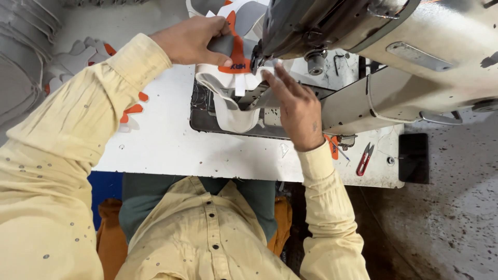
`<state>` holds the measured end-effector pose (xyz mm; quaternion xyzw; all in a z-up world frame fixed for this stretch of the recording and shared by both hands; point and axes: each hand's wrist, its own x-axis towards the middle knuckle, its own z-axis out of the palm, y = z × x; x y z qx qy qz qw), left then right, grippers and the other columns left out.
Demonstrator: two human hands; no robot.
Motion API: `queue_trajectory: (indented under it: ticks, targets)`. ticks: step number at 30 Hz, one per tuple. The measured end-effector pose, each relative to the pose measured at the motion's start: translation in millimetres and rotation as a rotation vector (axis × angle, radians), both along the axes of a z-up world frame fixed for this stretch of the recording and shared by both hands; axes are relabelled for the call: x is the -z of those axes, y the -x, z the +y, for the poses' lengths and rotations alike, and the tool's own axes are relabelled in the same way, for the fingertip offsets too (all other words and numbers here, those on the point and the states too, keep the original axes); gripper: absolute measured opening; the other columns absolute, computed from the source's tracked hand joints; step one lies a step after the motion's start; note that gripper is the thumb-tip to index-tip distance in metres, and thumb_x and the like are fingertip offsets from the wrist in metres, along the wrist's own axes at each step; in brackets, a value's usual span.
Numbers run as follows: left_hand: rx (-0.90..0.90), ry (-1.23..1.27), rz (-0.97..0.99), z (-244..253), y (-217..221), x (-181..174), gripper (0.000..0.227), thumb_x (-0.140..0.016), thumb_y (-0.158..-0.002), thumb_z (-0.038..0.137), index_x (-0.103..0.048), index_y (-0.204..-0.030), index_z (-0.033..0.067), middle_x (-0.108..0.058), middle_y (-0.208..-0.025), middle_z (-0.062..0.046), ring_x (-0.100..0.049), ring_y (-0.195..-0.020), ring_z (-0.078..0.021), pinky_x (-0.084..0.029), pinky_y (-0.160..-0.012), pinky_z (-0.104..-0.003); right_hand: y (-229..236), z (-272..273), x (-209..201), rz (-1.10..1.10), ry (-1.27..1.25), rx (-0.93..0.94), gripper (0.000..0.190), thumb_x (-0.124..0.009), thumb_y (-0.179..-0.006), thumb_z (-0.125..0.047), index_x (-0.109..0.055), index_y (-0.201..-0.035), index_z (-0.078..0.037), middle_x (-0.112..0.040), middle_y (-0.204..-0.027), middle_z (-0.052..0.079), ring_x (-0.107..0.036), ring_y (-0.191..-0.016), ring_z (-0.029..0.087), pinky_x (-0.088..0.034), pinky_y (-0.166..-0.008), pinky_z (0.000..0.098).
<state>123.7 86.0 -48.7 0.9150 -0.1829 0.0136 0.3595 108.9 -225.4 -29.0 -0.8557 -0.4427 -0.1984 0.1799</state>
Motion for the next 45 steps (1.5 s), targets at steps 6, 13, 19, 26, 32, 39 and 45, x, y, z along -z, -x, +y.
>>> queue_trajectory:
  ticks: [6, 13, 19, 26, 32, 39, 45]
  targets:
    - [-0.345, 0.799, 0.528, -54.8, 61.5, 23.0, 0.064, -0.087, -0.077, 0.019, -0.056, -0.129, -0.0014, -0.065, -0.107, -0.010, -0.059, -0.094, -0.0167, -0.048, -0.077, -0.034, -150.9, -48.0, 175.6, 0.800, -0.559, -0.081, 0.014, -0.038, -0.112, 0.001, -0.052, -0.112, -0.002, -0.046, -0.101, 0.015, -0.043, -0.078, 0.020, -0.038, -0.066, 0.0328]
    - [-0.359, 1.258, -0.025, -121.9, 96.1, 54.2, 0.047, -0.078, -0.095, 0.005, -0.045, -0.127, -0.0025, -0.061, -0.123, -0.009, -0.060, -0.116, -0.0120, -0.052, -0.105, -0.030, -130.8, 5.4, 101.7, 0.077, -0.202, 0.076, 0.029, -0.067, -0.092, 0.002, -0.068, -0.120, -0.007, -0.073, -0.104, 0.016, -0.069, -0.097, 0.034, -0.055, -0.084, 0.0451]
    - [-0.470, 1.352, 0.027, -135.0, 91.6, 55.0, 0.043, -0.076, -0.093, 0.005, -0.046, -0.124, -0.0002, -0.060, -0.119, -0.008, -0.059, -0.109, -0.0112, -0.051, -0.100, -0.029, -175.5, 16.0, 124.1, 0.142, -0.131, -0.083, 0.032, -0.066, -0.094, -0.004, -0.069, -0.125, -0.005, -0.069, -0.126, 0.018, -0.065, -0.117, 0.036, -0.051, -0.100, 0.0451]
    - [-0.497, 1.401, 0.002, -137.4, 77.1, 57.3, 0.042, -0.075, -0.095, 0.008, -0.045, -0.123, -0.0007, -0.060, -0.119, -0.008, -0.058, -0.109, -0.0119, -0.049, -0.100, -0.029, -228.8, 17.4, 178.6, -0.104, 0.051, -0.124, 0.032, -0.062, -0.105, -0.015, -0.064, -0.136, -0.006, -0.066, -0.134, 0.015, -0.060, -0.124, 0.034, -0.048, -0.104, 0.0448]
    - [-0.518, 1.421, -0.112, -147.3, 66.1, 62.8, 0.048, -0.075, -0.097, 0.011, -0.041, -0.129, -0.0006, -0.054, -0.126, -0.009, -0.055, -0.115, -0.0126, -0.047, -0.104, -0.029, -220.8, 1.2, 201.7, 0.633, -0.494, -0.120, 0.035, -0.062, -0.096, -0.009, -0.062, -0.130, -0.003, -0.068, -0.121, 0.012, -0.063, -0.107, 0.027, -0.053, -0.093, 0.0382]
    - [-0.484, 1.347, -0.181, -145.9, 65.1, 70.3, 0.049, -0.075, -0.101, 0.017, -0.041, -0.131, -0.0005, -0.053, -0.128, -0.009, -0.053, -0.119, -0.0126, -0.045, -0.108, -0.029, 3.0, -20.0, 104.4, 0.494, -0.819, 0.211, 0.042, -0.056, -0.092, 0.019, -0.066, -0.127, -0.003, -0.069, -0.117, 0.006, -0.065, -0.096, 0.015, -0.055, -0.086, 0.0272]
    - [-0.415, 1.336, -0.192, -141.3, 67.3, 80.9, 0.045, -0.076, -0.106, 0.023, -0.040, -0.126, 0.0036, -0.054, -0.120, -0.006, -0.052, -0.111, -0.0120, -0.046, -0.104, -0.029, 102.9, -46.2, 117.5, 0.261, -0.425, 0.337, 0.030, -0.064, -0.093, 0.010, -0.068, -0.118, -0.006, -0.070, -0.117, 0.014, -0.068, -0.108, 0.032, -0.054, -0.093, 0.0394]
